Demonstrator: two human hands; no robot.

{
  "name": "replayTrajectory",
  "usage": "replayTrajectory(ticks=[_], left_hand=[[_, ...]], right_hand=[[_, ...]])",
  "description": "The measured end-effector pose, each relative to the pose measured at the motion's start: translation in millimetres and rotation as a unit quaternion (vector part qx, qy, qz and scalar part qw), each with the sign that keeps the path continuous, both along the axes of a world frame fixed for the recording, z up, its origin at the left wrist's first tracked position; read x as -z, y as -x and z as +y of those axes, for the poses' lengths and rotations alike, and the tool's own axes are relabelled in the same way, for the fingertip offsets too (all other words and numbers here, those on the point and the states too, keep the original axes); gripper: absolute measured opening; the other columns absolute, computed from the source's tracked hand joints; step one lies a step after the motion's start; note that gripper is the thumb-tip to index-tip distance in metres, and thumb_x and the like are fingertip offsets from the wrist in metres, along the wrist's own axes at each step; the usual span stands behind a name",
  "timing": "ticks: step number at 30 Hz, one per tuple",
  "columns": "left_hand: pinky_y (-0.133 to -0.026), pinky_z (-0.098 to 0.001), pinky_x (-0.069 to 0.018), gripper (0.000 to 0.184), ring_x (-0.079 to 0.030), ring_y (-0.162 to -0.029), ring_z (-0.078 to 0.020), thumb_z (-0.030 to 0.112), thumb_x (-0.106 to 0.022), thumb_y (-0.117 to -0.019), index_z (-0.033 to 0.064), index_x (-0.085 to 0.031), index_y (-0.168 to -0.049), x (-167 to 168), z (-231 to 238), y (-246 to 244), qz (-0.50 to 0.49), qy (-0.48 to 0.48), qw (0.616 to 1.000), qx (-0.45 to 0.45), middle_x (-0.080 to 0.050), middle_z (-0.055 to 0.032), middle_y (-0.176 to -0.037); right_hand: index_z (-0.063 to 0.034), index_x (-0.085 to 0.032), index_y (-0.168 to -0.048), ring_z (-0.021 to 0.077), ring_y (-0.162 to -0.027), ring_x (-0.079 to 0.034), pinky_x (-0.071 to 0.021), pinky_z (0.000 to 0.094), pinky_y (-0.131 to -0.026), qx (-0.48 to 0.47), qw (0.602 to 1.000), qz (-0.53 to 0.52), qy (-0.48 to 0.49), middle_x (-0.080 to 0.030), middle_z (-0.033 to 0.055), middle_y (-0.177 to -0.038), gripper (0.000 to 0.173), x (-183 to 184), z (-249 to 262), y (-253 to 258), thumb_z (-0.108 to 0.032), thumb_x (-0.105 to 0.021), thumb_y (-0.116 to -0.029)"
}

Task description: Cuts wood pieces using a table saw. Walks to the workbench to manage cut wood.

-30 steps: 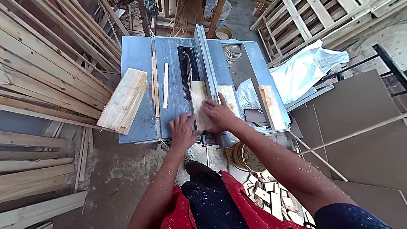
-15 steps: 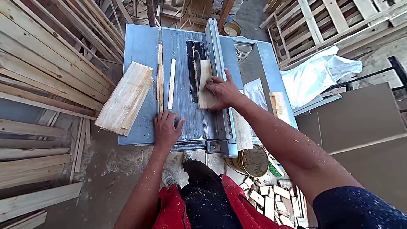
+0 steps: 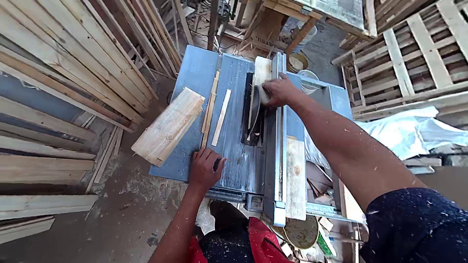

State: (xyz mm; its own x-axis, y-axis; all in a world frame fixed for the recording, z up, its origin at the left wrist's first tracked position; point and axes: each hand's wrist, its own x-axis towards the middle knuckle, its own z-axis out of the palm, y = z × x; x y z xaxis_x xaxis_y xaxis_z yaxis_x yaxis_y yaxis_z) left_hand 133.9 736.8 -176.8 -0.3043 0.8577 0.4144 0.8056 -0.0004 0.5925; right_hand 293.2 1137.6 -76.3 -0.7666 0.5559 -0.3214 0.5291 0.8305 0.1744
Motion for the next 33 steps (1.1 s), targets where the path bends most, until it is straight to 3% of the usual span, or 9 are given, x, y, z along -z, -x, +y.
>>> replayTrajectory(ticks=[3,6,10,15,20,24,26,29,33], left_hand=[[-0.08,-0.0403,-0.0525,0.024,-0.065,-0.092,-0.0185,0.039,-0.066,-0.0963,0.0179,-0.076,-0.09,1,1,0,0.007,-0.001,1.0,-0.005,-0.069,0.0,-0.091],[-0.079,-0.0395,-0.0525,0.024,-0.064,-0.092,-0.0186,0.038,-0.066,-0.0964,0.0176,-0.076,-0.09,3,1,0,0.006,0.004,1.0,-0.002,-0.069,-0.0001,-0.092],[-0.082,-0.0451,-0.0546,0.023,-0.066,-0.093,-0.0225,0.035,-0.066,-0.0976,0.0147,-0.076,-0.092,-4,-1,5,-0.004,0.016,1.0,0.013,-0.07,-0.0038,-0.093],[-0.085,-0.0502,-0.053,0.028,-0.067,-0.096,-0.027,0.036,-0.063,-0.0986,0.0116,-0.075,-0.093,-4,0,2,-0.004,0.012,1.0,0.026,-0.071,-0.0075,-0.096],[-0.084,-0.043,-0.0534,0.025,-0.065,-0.09,-0.0208,0.035,-0.067,-0.0966,0.0118,-0.075,-0.09,-4,-10,3,-0.03,-0.051,0.997,0.049,-0.069,-0.0038,-0.09],[-0.089,-0.0496,-0.0512,0.023,-0.067,-0.098,-0.0264,0.035,-0.07,-0.095,0.0133,-0.077,-0.092,-49,-41,24,0.043,-0.066,0.997,-0.023,-0.073,-0.0071,-0.1],[-0.095,-0.0562,-0.0501,0.028,-0.064,-0.112,-0.0347,0.039,-0.069,-0.0953,0.0142,-0.077,-0.104,-79,-53,52,0.092,-0.001,0.992,-0.088,-0.071,-0.0118,-0.115],[-0.108,-0.0707,-0.0364,0.061,-0.044,-0.137,-0.0494,0.043,-0.078,-0.0872,0.009,-0.063,-0.136,-121,-49,98,0.075,0.168,0.975,-0.121,-0.049,-0.0246,-0.148],[-0.105,-0.072,-0.0399,0.086,-0.048,-0.133,-0.0511,0.045,-0.09,-0.0743,0.006,-0.056,-0.143,-129,-41,140,0.039,0.256,0.959,-0.117,-0.052,-0.0281,-0.143]], right_hand=[[-0.0015,-0.063,-0.119,0.0427,-0.1,-0.068,-0.0474,0.0623,-0.098,-0.012,1.0,0.009,-0.017,-0.07,0.0221,-0.102,0.054,-9,22,12,-0.041,-0.075,-0.0844],[-0.0014,-0.062,-0.119,0.0552,-0.086,-0.067,-0.0493,0.0737,-0.068,0.047,0.996,0.072,-0.028,-0.068,0.0301,-0.092,0.034,-30,32,17,-0.02,-0.066,-0.0904],[0.002,-0.06,-0.126,0.0583,-0.102,-0.064,-0.0471,0.0787,-0.082,0.077,0.976,0.197,-0.053,-0.067,0.0339,-0.11,0.037,-78,21,2,-0.016,-0.061,-0.0938],[-0.0031,-0.052,-0.146,0.043,-0.109,-0.068,-0.0533,0.0627,-0.092,0.12,0.934,0.31,-0.13,-0.068,0.0243,-0.122,0.05,-105,-93,-108,-0.011,-0.055,-0.0968],[-0.002,-0.049,-0.148,0.0391,-0.127,-0.061,-0.0532,0.0571,-0.103,0.181,0.902,0.356,-0.163,-0.058,0.0236,-0.142,0.054,-62,-310,-216,-0.009,-0.06,-0.096],[-0.0047,-0.057,-0.144,0.0358,-0.141,-0.05,-0.0479,0.0534,-0.112,0.169,0.907,0.37,-0.112,-0.054,0.0151,-0.152,0.049,2,-430,-243,-0.013,-0.058,-0.0957],[-0.0085,-0.062,-0.141,0.0353,-0.142,-0.05,-0.048,0.0546,-0.112,0.164,0.917,0.359,-0.06,-0.055,0.0122,-0.151,0.046,20,-450,-238,-0.018,-0.058,-0.0963],[-0.012,-0.064,-0.14,0.0339,-0.143,-0.048,-0.0405,0.0576,-0.117,0.17,0.912,0.37,-0.051,-0.056,0.0077,-0.15,0.049,15,-461,-227,-0.025,-0.061,-0.0926],[-0.0081,-0.07,-0.128,0.0337,-0.136,-0.054,-0.0463,0.0559,-0.11,0.175,0.882,0.432,-0.076,-0.062,0.0096,-0.141,0.041,-9,-473,-185,-0.028,-0.062,-0.0932]])
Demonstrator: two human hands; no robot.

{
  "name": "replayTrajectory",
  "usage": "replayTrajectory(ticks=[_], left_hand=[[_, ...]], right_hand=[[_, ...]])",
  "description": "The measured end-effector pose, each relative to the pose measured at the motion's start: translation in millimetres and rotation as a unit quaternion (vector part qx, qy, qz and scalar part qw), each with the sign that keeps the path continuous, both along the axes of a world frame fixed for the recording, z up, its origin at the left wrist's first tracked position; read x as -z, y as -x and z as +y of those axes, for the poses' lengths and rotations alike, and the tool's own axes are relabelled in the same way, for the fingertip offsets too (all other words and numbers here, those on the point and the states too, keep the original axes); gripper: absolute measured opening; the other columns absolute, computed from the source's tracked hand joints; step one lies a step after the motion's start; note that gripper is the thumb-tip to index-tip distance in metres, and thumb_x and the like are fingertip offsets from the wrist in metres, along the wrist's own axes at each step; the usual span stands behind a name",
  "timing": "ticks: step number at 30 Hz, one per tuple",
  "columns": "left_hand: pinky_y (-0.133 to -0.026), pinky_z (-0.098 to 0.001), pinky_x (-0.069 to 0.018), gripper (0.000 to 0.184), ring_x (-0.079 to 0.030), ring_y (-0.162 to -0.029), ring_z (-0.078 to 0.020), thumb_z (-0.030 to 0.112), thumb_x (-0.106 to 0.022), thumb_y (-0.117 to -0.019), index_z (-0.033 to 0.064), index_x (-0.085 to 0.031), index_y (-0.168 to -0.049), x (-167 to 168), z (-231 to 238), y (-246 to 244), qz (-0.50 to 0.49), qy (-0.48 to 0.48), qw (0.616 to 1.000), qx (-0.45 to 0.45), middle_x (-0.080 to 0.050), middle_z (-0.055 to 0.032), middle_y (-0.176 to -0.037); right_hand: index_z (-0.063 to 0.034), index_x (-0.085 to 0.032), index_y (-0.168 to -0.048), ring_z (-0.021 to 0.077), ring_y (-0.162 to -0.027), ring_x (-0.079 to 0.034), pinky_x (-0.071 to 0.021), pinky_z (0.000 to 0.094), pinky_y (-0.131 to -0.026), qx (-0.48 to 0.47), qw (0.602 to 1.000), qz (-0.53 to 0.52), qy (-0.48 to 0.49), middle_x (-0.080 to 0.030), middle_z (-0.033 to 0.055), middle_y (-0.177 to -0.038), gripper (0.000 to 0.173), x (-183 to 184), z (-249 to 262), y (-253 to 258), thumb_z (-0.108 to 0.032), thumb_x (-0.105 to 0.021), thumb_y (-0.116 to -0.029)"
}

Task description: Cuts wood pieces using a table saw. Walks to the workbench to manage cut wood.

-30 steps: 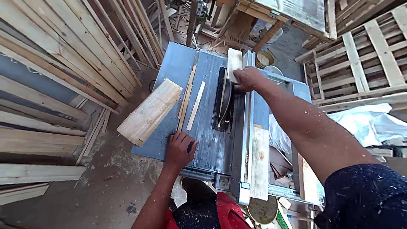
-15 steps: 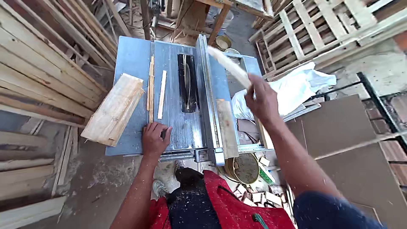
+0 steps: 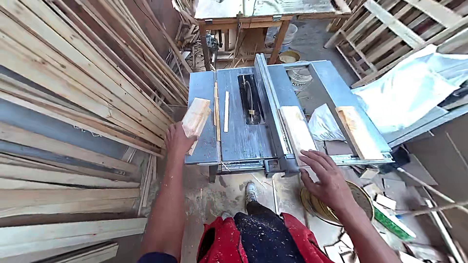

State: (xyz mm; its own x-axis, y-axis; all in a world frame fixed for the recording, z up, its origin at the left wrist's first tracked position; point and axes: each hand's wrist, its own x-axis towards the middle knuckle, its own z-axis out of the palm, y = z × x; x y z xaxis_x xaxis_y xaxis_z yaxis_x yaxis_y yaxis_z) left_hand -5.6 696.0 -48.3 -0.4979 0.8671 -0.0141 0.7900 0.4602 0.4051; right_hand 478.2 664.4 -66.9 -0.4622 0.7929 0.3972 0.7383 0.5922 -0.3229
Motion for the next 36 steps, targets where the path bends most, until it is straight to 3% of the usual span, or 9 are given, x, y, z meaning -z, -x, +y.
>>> replayTrajectory(ticks=[5,10,16,21,26,28,31,33,36], left_hand=[[-0.105,-0.0674,-0.045,0.081,-0.053,-0.129,-0.0486,0.026,-0.088,-0.0747,0.0049,-0.053,-0.145,0,-12,6,-0.042,-0.053,0.997,-0.034,-0.056,-0.0283,-0.138],[-0.108,-0.0738,-0.0315,0.086,-0.041,-0.139,-0.0479,0.052,-0.084,-0.0779,0.0125,-0.053,-0.147,12,-22,23,-0.026,0.01,0.998,-0.053,-0.053,-0.0208,-0.147],[-0.101,-0.0677,-0.0481,0.11,-0.055,-0.126,-0.0481,0.047,-0.097,-0.0592,0.0075,-0.048,-0.149,-7,-23,15,-0.022,0.018,0.999,-0.034,-0.049,-0.0284,-0.144],[-0.087,-0.0667,-0.0537,0.054,-0.067,-0.103,-0.044,0.039,-0.079,-0.0884,0.0041,-0.064,-0.127,-17,-56,-51,0.022,-0.004,1.0,-0.004,-0.064,-0.0231,-0.126],[-0.093,-0.0579,-0.0563,0.057,-0.069,-0.109,-0.0318,0.038,-0.071,-0.0964,0.0061,-0.053,-0.141,33,-95,-120,-0.215,-0.085,0.973,0.014,-0.068,-0.0164,-0.124],[-0.092,-0.0514,-0.0596,0.064,-0.07,-0.107,-0.0256,0.031,-0.069,-0.098,0.0127,-0.041,-0.152,66,-102,-152,-0.386,-0.107,0.916,0.002,-0.068,-0.0132,-0.123],[-0.089,-0.0483,-0.0604,0.058,-0.071,-0.102,-0.0246,0.023,-0.062,-0.1016,0.0119,-0.04,-0.154,111,-103,-211,-0.503,-0.12,0.856,-0.01,-0.068,-0.0145,-0.119],[-0.089,-0.0461,-0.0606,0.057,-0.071,-0.102,-0.0235,0.024,-0.056,-0.104,0.0117,-0.036,-0.156,126,-99,-245,-0.531,-0.107,0.84,0.007,-0.067,-0.0143,-0.121],[-0.099,-0.0451,-0.0558,0.073,-0.065,-0.117,-0.0241,0.029,-0.063,-0.0991,0.0108,-0.03,-0.161,123,-86,-261,-0.456,-0.036,0.88,0.129,-0.057,-0.0164,-0.14]], right_hand=[[-0.0116,-0.074,-0.12,0.0176,-0.122,-0.063,-0.0541,0.0419,-0.104,-0.07,0.987,0.124,0.078,-0.07,0.0016,-0.126,0.032,0,-20,75,-0.024,-0.068,-0.0909],[-0.0205,-0.073,-0.121,0.0114,-0.114,-0.066,-0.0566,0.0389,-0.099,-0.183,0.948,0.094,0.244,-0.072,-0.0033,-0.118,0.027,14,-40,135,-0.03,-0.07,-0.0959],[-0.0173,-0.073,-0.125,0.0143,-0.119,-0.065,-0.0492,0.038,-0.107,-0.248,0.879,0.029,0.407,-0.073,0.0012,-0.122,0.034,47,-29,160,-0.039,-0.057,-0.1033],[-0.0146,-0.075,-0.118,0.0051,-0.107,-0.07,-0.0543,0.0311,-0.1,-0.19,0.869,0.092,0.447,-0.076,-0.0029,-0.111,0.032,49,-20,138,-0.039,-0.061,-0.1019],[-0.0174,-0.073,-0.121,0.0148,-0.111,-0.068,-0.0547,0.0395,-0.098,-0.152,0.952,0.012,0.265,-0.074,-0.0003,-0.114,0.027,20,-29,107,-0.032,-0.064,-0.0996],[-0.0191,-0.067,-0.13,0.0193,-0.129,-0.059,-0.047,0.045,-0.11,-0.122,0.977,-0.065,0.161,-0.068,-0.0005,-0.131,0.043,14,-25,97,-0.043,-0.07,-0.0941],[-0.011,-0.046,-0.153,0.0292,-0.155,-0.027,-0.0136,0.0595,-0.127,-0.12,0.962,-0.204,0.135,-0.039,0.0102,-0.163,0.102,9,-7,87,-0.064,-0.082,-0.073],[-0.0029,-0.039,-0.156,0.036,-0.158,-0.017,-0.0007,0.0649,-0.125,-0.124,0.942,-0.285,0.128,-0.033,0.0191,-0.165,0.126,19,7,83,-0.068,-0.087,-0.0592],[0.0027,-0.041,-0.153,0.0419,-0.155,-0.02,-0.0008,0.0688,-0.123,-0.125,0.915,-0.363,0.121,-0.039,0.0237,-0.16,0.126,31,31,74,-0.067,-0.087,-0.0579]])
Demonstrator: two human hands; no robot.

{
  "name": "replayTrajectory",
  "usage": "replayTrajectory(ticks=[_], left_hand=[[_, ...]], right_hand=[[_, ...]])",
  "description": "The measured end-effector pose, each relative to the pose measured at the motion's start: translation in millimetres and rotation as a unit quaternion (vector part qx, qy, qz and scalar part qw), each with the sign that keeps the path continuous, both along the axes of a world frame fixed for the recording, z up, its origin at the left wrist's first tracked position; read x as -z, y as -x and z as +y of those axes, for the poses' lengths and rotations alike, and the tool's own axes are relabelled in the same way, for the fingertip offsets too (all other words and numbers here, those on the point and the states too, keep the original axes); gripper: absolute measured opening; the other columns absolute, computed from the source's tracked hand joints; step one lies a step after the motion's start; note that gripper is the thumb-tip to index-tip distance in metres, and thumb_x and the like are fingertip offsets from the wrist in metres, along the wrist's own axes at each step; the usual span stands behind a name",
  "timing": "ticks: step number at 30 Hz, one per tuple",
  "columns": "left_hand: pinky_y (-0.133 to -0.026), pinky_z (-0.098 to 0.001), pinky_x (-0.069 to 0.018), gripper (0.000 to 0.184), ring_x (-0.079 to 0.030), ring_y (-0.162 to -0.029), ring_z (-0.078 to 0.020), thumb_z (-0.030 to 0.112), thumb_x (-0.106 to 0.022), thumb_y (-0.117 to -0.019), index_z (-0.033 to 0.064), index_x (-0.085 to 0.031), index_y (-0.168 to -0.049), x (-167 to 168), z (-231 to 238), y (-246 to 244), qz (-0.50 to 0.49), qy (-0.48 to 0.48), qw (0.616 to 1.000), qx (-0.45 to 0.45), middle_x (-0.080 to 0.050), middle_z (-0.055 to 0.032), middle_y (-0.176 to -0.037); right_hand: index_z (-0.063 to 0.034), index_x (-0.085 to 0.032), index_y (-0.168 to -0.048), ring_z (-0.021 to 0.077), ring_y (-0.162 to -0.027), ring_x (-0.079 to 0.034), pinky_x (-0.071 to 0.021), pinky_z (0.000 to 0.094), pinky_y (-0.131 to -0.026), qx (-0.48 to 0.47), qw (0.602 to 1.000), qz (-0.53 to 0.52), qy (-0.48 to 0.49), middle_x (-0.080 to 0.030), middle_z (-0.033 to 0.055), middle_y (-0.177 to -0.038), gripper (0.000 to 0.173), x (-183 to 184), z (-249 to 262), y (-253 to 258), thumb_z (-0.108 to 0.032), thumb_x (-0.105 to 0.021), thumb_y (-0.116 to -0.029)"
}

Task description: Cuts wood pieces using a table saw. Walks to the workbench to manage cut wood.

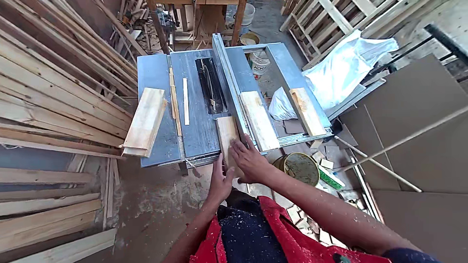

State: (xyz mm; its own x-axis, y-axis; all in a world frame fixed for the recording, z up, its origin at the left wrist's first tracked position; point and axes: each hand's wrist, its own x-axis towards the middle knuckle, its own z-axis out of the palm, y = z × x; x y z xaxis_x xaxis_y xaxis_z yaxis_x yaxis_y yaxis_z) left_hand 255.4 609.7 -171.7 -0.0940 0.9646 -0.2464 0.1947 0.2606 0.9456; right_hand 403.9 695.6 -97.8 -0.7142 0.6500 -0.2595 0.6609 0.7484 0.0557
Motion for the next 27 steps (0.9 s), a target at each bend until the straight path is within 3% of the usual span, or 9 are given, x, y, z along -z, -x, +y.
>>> replayTrajectory(ticks=[3,5,7,10,18,23,25,27], left_hand=[[-0.109,-0.0545,-0.0446,0.089,-0.048,-0.135,-0.032,0.05,-0.076,-0.0835,0.0125,-0.043,-0.157,-8,11,10,0.238,-0.055,0.965,0.093,-0.047,-0.0117,-0.152],[-0.108,-0.0568,-0.0404,0.097,-0.044,-0.137,-0.0315,0.064,-0.076,-0.0779,0.0161,-0.045,-0.156,-7,16,22,0.324,-0.085,0.932,0.135,-0.038,-0.0045,-0.162],[-0.11,-0.0555,-0.0366,0.102,-0.044,-0.137,-0.0282,0.068,-0.077,-0.076,0.0155,-0.044,-0.157,-6,20,30,0.366,-0.104,0.909,0.17,-0.037,-0.0016,-0.163],[-0.11,-0.0557,-0.0352,0.094,-0.046,-0.135,-0.0271,0.061,-0.08,-0.0767,0.0153,-0.049,-0.153,-15,34,34,0.393,-0.12,0.893,0.183,-0.044,-0.0022,-0.157],[-0.106,-0.0526,-0.0368,0.094,-0.046,-0.131,-0.0273,0.059,-0.082,-0.0749,0.015,-0.051,-0.151,-34,78,39,0.452,-0.1,0.865,0.196,-0.043,-0.0025,-0.156],[-0.103,-0.0511,-0.0373,0.092,-0.046,-0.128,-0.0247,0.059,-0.083,-0.0731,0.0214,-0.053,-0.151,-32,84,41,0.414,-0.083,0.89,0.171,-0.045,0.0025,-0.154],[-0.1,-0.0516,-0.0389,0.09,-0.049,-0.124,-0.0255,0.06,-0.086,-0.0674,0.0247,-0.059,-0.145,-29,85,45,0.39,-0.094,0.907,0.129,-0.052,0.0018,-0.146],[-0.098,-0.0516,-0.0425,0.088,-0.053,-0.119,-0.0257,0.07,-0.087,-0.0589,0.0242,-0.067,-0.131,-27,86,53,0.389,-0.105,0.911,0.092,-0.058,-0.0003,-0.136]], right_hand=[[0.0018,-0.045,-0.149,0.0387,-0.153,-0.03,-0.0027,0.0702,-0.123,-0.014,1.0,-0.022,-0.014,-0.048,0.0203,-0.154,0.127,-4,18,-5,-0.072,-0.084,-0.053],[0.003,-0.046,-0.148,0.0397,-0.151,-0.033,-0.0029,0.0699,-0.123,-0.019,0.999,-0.04,-0.018,-0.05,0.021,-0.151,0.129,-7,23,-1,-0.072,-0.084,-0.0502],[0.002,-0.048,-0.145,0.0382,-0.149,-0.037,-0.0038,0.0696,-0.123,-0.015,0.999,-0.044,-0.017,-0.053,0.0188,-0.149,0.128,-9,26,1,-0.072,-0.085,-0.0475],[0.0007,-0.048,-0.147,0.0361,-0.148,-0.038,-0.004,0.07,-0.123,-0.005,0.999,-0.033,-0.015,-0.052,0.0179,-0.151,0.129,-10,36,2,-0.072,-0.085,-0.0474],[-0.002,-0.051,-0.145,0.0348,-0.149,-0.038,-0.0036,0.0715,-0.122,0.014,0.999,-0.039,-0.006,-0.052,0.0165,-0.152,0.127,-13,78,17,-0.072,-0.087,-0.0463],[-0.0078,-0.047,-0.151,0.0314,-0.153,-0.032,-0.0002,0.0713,-0.121,0.014,0.999,-0.042,0.014,-0.046,0.0119,-0.158,0.126,-14,90,14,-0.074,-0.085,-0.0507],[-0.0091,-0.049,-0.15,0.0309,-0.152,-0.032,0.0011,0.0719,-0.121,0.014,0.999,-0.034,0.015,-0.048,0.0104,-0.157,0.124,-15,96,14,-0.074,-0.085,-0.0505],[-0.0107,-0.05,-0.15,0.03,-0.152,-0.033,0.0012,0.0723,-0.121,0.011,1.0,-0.025,0.012,-0.048,0.0092,-0.157,0.123,-15,101,14,-0.075,-0.084,-0.0504]])
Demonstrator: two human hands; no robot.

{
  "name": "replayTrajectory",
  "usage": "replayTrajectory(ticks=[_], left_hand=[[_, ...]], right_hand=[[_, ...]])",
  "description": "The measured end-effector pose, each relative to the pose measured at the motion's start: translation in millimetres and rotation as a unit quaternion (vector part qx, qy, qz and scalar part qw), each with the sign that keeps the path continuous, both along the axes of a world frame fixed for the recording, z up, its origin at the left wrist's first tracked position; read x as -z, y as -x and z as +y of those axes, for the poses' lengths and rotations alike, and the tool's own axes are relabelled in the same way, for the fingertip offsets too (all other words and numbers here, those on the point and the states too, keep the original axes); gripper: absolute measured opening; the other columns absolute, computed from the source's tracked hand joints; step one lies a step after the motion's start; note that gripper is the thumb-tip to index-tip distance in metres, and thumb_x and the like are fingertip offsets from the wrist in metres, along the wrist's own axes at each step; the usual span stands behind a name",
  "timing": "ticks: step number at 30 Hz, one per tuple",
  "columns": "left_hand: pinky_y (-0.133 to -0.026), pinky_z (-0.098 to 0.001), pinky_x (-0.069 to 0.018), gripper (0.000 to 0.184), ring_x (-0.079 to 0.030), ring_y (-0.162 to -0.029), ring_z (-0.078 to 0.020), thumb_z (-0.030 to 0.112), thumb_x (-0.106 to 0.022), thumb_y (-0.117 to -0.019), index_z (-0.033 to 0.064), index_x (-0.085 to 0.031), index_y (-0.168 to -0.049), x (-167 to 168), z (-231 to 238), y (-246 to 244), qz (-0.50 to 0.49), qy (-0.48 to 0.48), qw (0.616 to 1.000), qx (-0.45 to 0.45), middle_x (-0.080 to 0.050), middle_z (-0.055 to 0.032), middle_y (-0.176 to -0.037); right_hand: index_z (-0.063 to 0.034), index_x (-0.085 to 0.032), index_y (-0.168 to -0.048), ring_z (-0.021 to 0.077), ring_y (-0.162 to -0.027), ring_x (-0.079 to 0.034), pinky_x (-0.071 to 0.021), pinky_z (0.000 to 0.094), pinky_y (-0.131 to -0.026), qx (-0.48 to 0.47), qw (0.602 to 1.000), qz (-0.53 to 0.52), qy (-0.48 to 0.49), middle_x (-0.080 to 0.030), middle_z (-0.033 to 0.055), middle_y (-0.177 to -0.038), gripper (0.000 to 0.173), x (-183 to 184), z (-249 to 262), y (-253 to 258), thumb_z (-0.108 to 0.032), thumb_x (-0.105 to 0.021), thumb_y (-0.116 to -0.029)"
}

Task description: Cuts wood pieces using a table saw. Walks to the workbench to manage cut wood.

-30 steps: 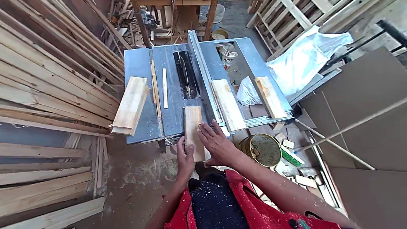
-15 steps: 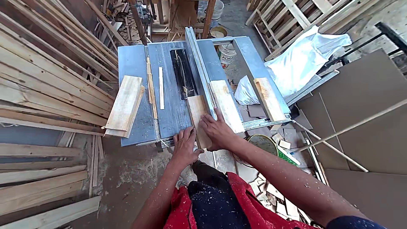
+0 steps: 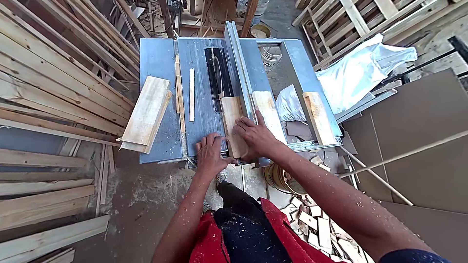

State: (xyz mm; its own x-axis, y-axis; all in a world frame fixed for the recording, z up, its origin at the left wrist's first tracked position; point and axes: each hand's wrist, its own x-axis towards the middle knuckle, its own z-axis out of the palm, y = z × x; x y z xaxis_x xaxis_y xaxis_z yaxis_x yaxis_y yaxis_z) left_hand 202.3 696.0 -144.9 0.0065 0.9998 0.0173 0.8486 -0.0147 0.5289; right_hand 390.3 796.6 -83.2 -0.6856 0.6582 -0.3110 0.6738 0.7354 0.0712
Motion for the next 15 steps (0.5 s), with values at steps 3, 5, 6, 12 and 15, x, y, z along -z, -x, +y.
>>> replayTrajectory(ticks=[3,5,6,12,15], left_hand=[[-0.095,-0.0547,-0.049,0.079,-0.064,-0.104,-0.0251,0.075,-0.081,-0.0671,0.0149,-0.072,-0.117,-20,16,22,-0.052,0.011,0.998,-0.012,-0.069,-0.0046,-0.115],[-0.089,-0.0558,-0.0535,0.067,-0.07,-0.087,-0.0246,0.071,-0.071,-0.0819,0.0093,-0.074,-0.108,-42,37,33,-0.082,-0.038,0.995,-0.041,-0.074,-0.0064,-0.095],[-0.085,-0.0547,-0.0551,0.059,-0.07,-0.082,-0.0243,0.064,-0.068,-0.0884,0.0082,-0.074,-0.104,-52,51,35,-0.086,-0.07,0.992,-0.067,-0.074,-0.0063,-0.088],[-0.087,-0.054,-0.0532,0.05,-0.071,-0.084,-0.0227,0.055,-0.069,-0.0906,0.0084,-0.068,-0.109,-78,118,38,-0.036,-0.095,0.987,-0.122,-0.074,-0.0049,-0.087],[-0.089,-0.0542,-0.0526,0.047,-0.071,-0.085,-0.0237,0.051,-0.07,-0.0913,0.0081,-0.068,-0.11,-79,117,37,-0.027,-0.089,0.989,-0.116,-0.073,-0.0058,-0.088]], right_hand=[[-0.0118,-0.05,-0.15,0.0296,-0.152,-0.033,0.0014,0.0724,-0.121,0.009,1.0,0.006,0.006,-0.047,0.0084,-0.158,0.122,-2,5,2,-0.074,-0.085,-0.0506],[-0.0134,-0.049,-0.15,0.0285,-0.153,-0.033,0.0019,0.0723,-0.121,0.015,1.0,0.01,0.012,-0.047,0.0074,-0.158,0.122,-1,5,2,-0.073,-0.085,-0.0505],[-0.0141,-0.049,-0.151,0.028,-0.153,-0.032,0.0016,0.072,-0.121,0.017,1.0,0.01,0.011,-0.046,0.007,-0.158,0.122,-1,5,1,-0.073,-0.085,-0.0501],[-0.0148,-0.049,-0.151,0.0276,-0.153,-0.032,0.0001,0.0713,-0.121,0.023,1.0,0.003,0.011,-0.046,0.0061,-0.159,0.123,-1,9,4,-0.074,-0.085,-0.0489],[-0.0144,-0.047,-0.152,0.0292,-0.152,-0.033,-0.0005,0.0718,-0.121,0.024,1.0,0.008,0.007,-0.046,0.0071,-0.159,0.126,3,8,3,-0.073,-0.084,-0.0478]])
